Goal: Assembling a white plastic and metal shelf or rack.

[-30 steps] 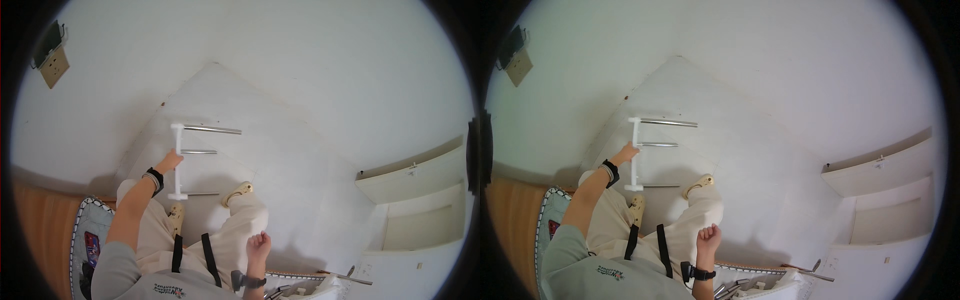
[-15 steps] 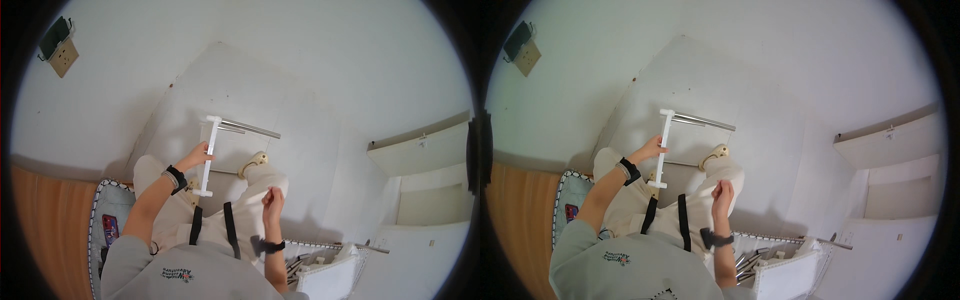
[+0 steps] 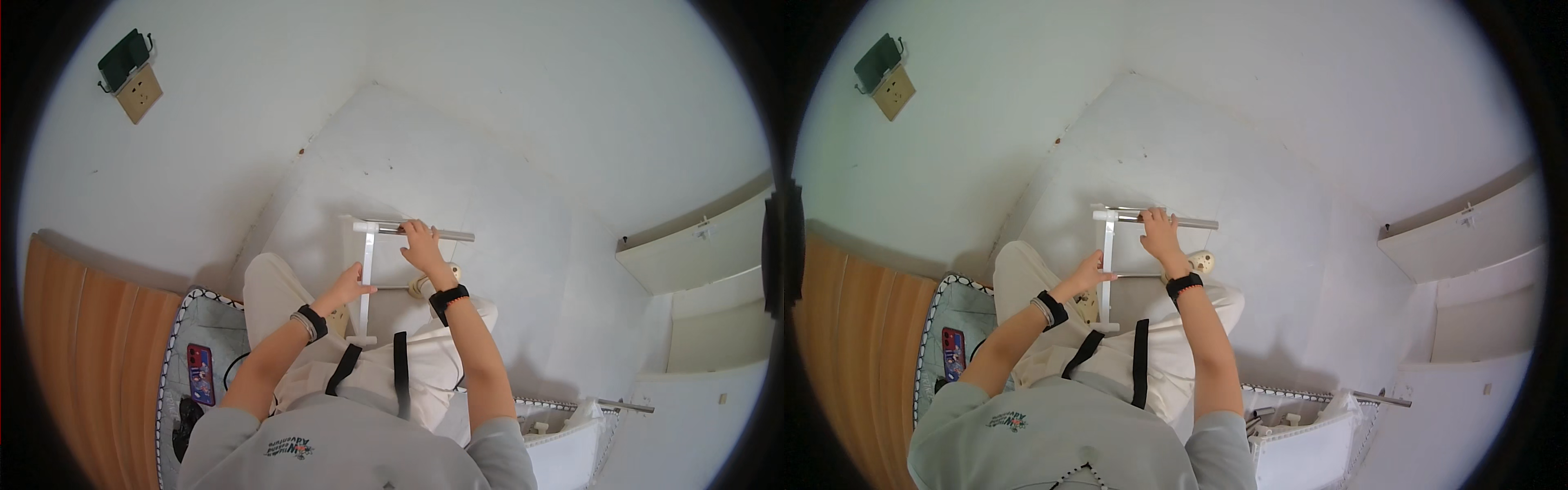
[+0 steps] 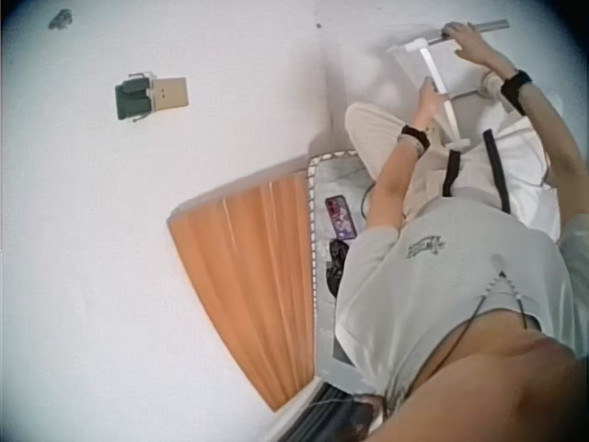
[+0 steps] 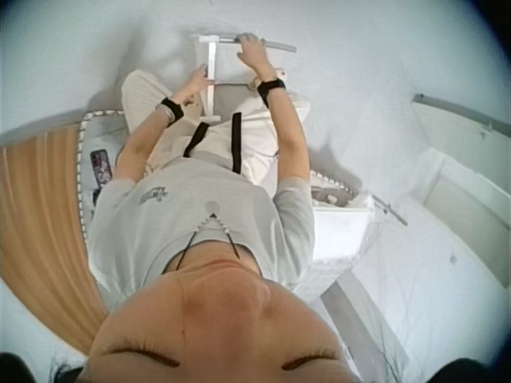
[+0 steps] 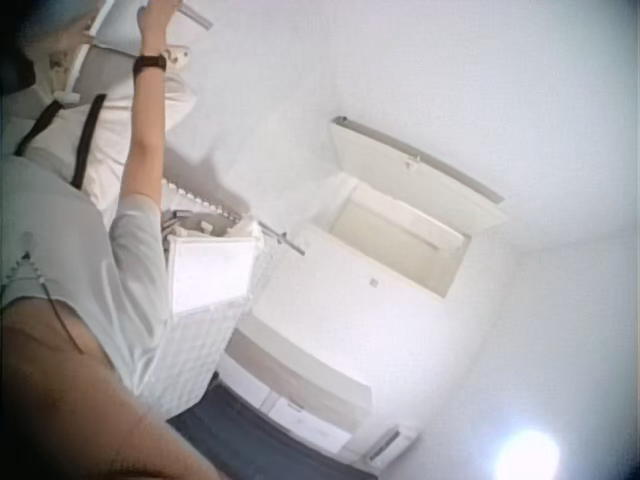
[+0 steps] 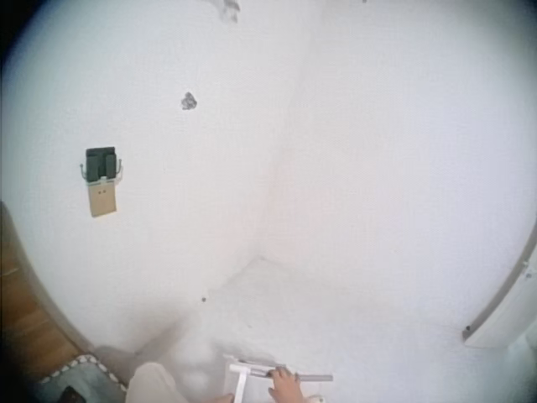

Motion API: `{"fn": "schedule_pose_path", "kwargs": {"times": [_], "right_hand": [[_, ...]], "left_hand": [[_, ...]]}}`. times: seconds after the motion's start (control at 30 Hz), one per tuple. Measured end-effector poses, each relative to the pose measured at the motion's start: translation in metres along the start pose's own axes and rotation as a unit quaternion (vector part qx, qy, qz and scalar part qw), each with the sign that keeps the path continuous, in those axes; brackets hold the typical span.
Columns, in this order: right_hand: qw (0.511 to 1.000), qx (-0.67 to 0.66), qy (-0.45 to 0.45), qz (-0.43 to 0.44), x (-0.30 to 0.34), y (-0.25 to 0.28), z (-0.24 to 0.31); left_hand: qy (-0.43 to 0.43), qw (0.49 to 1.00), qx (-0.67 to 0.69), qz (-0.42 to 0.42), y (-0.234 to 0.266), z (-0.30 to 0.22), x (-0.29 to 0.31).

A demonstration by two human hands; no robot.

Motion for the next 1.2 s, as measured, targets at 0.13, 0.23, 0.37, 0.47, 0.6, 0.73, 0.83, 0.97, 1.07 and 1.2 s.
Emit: {"fn": "schedule_pose_path", "kwargs": {"times": [0.13, 0.23, 0.37, 0.47, 0.6, 0.73, 0.83, 0.97, 1.07, 1.2], "right_hand": [[0.998, -0.001, -0.029, 0.062, -0.001, -0.031, -0.004], [0.989, -0.092, -0.077, 0.081, -0.001, -0.037, -0.008], [0.990, -0.114, -0.060, 0.049, 0.001, -0.024, 0.003], [0.991, -0.102, -0.078, 0.025, 0.007, -0.013, -0.001], [0.991, -0.109, -0.055, -0.051, 0.017, 0.016, 0.002], [0.991, -0.084, 0.021, -0.103, 0.013, 0.046, 0.023], [0.989, -0.068, 0.051, -0.122, 0.016, 0.051, 0.034], [0.994, -0.065, 0.035, -0.083, 0.035, 0.021, 0.028], [0.996, -0.069, 0.019, -0.052, 0.053, -0.006, 0.017], [0.995, -0.089, 0.012, -0.036, 0.066, -0.030, 0.011]], "left_hand": [[-0.006, 0.999, -0.053, 0.000, 0.005, 0.006, 0.009], [-0.002, 0.998, -0.046, 0.040, 0.007, 0.002, 0.013], [-0.020, 0.997, -0.038, 0.070, 0.011, 0.001, 0.011], [-0.032, 0.995, -0.077, 0.055, 0.019, -0.026, 0.013], [-0.084, 0.989, -0.102, 0.069, 0.017, -0.046, 0.012], [-0.100, 0.987, -0.127, 0.019, 0.007, -0.054, 0.015], [-0.089, 0.986, -0.138, -0.030, 0.006, -0.057, 0.015], [-0.019, 0.997, -0.077, -0.007, -0.001, -0.011, -0.005], [0.026, 0.979, -0.178, 0.091, -0.001, -0.002, -0.002], [-0.015, 0.986, -0.118, 0.118, -0.002, 0.021, 0.007]]}}
Point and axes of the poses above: each hand's wrist, its own x-axis away from the middle knuckle, its own y-axis out of the back of the hand, z = x × y, the point moved 5 cm from there along -x, towards the middle knuckle, and after that the axes turned 8 degrees about -z, right-handed, at the moved point
